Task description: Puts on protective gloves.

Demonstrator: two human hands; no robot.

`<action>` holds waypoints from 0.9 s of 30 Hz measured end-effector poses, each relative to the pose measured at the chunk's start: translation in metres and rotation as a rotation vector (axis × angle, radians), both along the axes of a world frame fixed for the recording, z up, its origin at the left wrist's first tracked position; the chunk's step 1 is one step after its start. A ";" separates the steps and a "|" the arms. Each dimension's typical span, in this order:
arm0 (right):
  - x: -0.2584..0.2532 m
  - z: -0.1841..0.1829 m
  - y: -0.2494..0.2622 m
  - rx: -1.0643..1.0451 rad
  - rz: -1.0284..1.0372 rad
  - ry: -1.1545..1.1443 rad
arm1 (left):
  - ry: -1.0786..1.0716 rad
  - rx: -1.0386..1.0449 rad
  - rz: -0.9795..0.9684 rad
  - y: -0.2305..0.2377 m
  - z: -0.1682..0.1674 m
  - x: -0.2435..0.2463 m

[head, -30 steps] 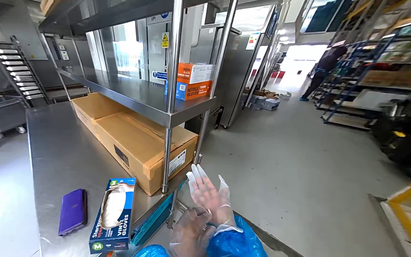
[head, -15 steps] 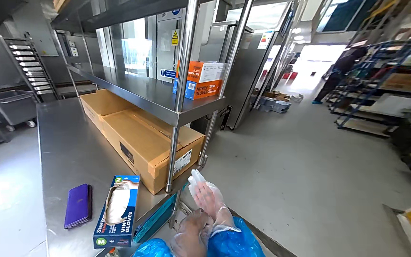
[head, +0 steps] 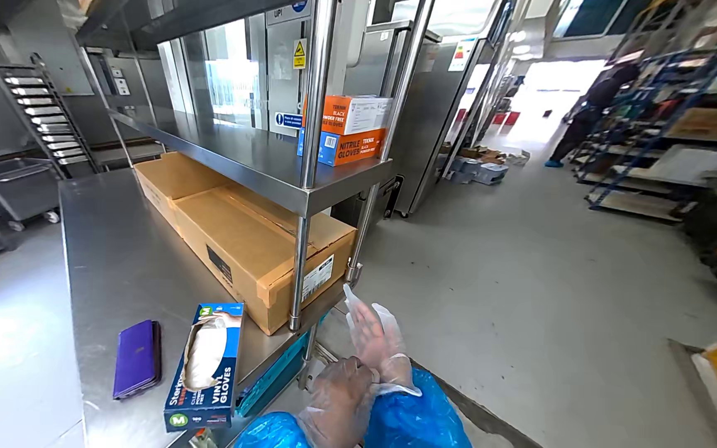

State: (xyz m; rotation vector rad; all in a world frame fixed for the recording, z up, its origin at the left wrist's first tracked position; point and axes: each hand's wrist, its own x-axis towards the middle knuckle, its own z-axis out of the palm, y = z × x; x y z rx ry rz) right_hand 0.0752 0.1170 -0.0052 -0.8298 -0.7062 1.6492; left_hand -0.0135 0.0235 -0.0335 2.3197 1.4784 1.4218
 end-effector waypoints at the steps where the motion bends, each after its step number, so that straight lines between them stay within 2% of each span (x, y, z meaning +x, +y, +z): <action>1: 0.002 -0.007 -0.001 0.120 -0.005 -0.099 | -0.013 0.038 0.007 -0.001 0.003 0.000; 2: 0.005 -0.014 -0.004 0.278 -0.014 -0.195 | -0.013 0.077 0.013 -0.001 0.007 0.000; 3: 0.007 -0.020 -0.008 0.375 0.003 -0.189 | -0.009 0.087 0.010 -0.001 0.012 0.000; 5: 0.004 -0.010 -0.022 0.338 -0.022 -0.149 | -0.036 0.017 0.016 -0.001 0.019 -0.001; 7: -0.002 0.034 -0.041 0.251 -0.075 -0.211 | -0.115 -0.146 0.033 -0.004 0.027 -0.004; 8: -0.003 0.039 -0.044 0.337 -0.079 -0.234 | -0.164 -0.281 0.018 -0.006 0.035 -0.007; 10: -0.002 0.005 -0.030 0.676 -0.040 -0.267 | -0.169 -0.577 -0.035 -0.009 0.053 -0.013; 12: 0.001 -0.024 -0.020 0.854 -0.040 -0.339 | -0.073 -0.716 -0.082 -0.007 0.066 -0.018; 14: -0.001 -0.029 -0.024 0.658 -0.072 -0.342 | -0.013 -0.742 -0.110 -0.005 0.065 -0.020; 16: -0.004 -0.015 -0.026 0.391 -0.107 -0.342 | -0.029 -0.708 -0.135 -0.006 0.057 -0.020; 17: -0.004 -0.010 -0.025 0.331 -0.157 -0.404 | -0.071 -0.651 -0.151 -0.008 0.051 -0.020; 19: 0.002 -0.008 -0.021 0.361 -0.213 -0.544 | -0.155 -0.492 -0.175 -0.014 0.043 -0.016; 21: 0.008 -0.010 -0.015 0.471 -0.199 -0.653 | -0.122 -0.470 -0.174 -0.018 0.044 -0.013; 24: 0.001 0.005 -0.022 0.328 -0.287 -0.740 | -0.055 -0.495 -0.083 -0.018 0.043 -0.007; 27: -0.003 0.005 -0.020 0.217 -0.311 -0.753 | -0.112 -0.513 -0.040 -0.018 0.037 -0.004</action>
